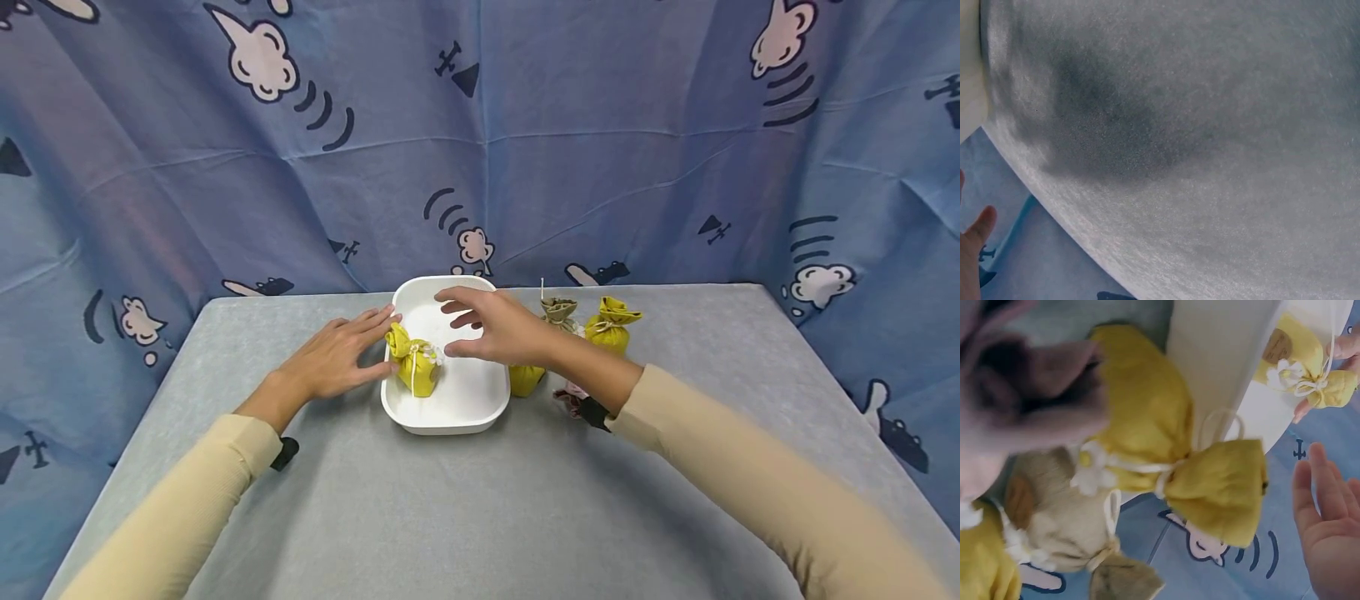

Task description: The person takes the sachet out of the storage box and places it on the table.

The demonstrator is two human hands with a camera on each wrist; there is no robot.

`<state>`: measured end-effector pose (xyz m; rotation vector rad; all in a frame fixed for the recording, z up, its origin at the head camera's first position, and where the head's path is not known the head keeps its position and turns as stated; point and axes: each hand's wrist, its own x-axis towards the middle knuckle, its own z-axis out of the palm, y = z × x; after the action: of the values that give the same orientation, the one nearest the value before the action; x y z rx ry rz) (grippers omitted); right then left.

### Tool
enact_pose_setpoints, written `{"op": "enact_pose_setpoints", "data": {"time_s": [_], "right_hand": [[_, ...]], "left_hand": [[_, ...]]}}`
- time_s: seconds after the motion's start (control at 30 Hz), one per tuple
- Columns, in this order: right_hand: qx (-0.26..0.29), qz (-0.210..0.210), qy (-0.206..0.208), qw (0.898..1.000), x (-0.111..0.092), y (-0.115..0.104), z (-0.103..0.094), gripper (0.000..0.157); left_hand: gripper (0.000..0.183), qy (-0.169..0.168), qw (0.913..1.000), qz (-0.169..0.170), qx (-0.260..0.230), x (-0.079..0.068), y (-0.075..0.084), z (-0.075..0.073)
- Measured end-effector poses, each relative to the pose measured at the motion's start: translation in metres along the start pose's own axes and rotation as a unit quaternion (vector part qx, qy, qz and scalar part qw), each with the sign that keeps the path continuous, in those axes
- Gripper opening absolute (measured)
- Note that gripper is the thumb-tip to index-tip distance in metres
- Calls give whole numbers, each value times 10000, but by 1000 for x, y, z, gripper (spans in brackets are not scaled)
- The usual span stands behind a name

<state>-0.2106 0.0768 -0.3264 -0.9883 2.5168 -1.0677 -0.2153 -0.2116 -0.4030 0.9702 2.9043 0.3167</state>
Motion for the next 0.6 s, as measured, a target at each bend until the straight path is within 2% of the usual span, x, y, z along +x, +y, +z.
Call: {"op": "enact_pose_setpoints", "data": {"time_s": [0.6], "right_hand": [[-21,241,-519,9984,31,-11,29,73]], "left_hand": [[78,67,10000,66,-12,-1,-2,2]]}}
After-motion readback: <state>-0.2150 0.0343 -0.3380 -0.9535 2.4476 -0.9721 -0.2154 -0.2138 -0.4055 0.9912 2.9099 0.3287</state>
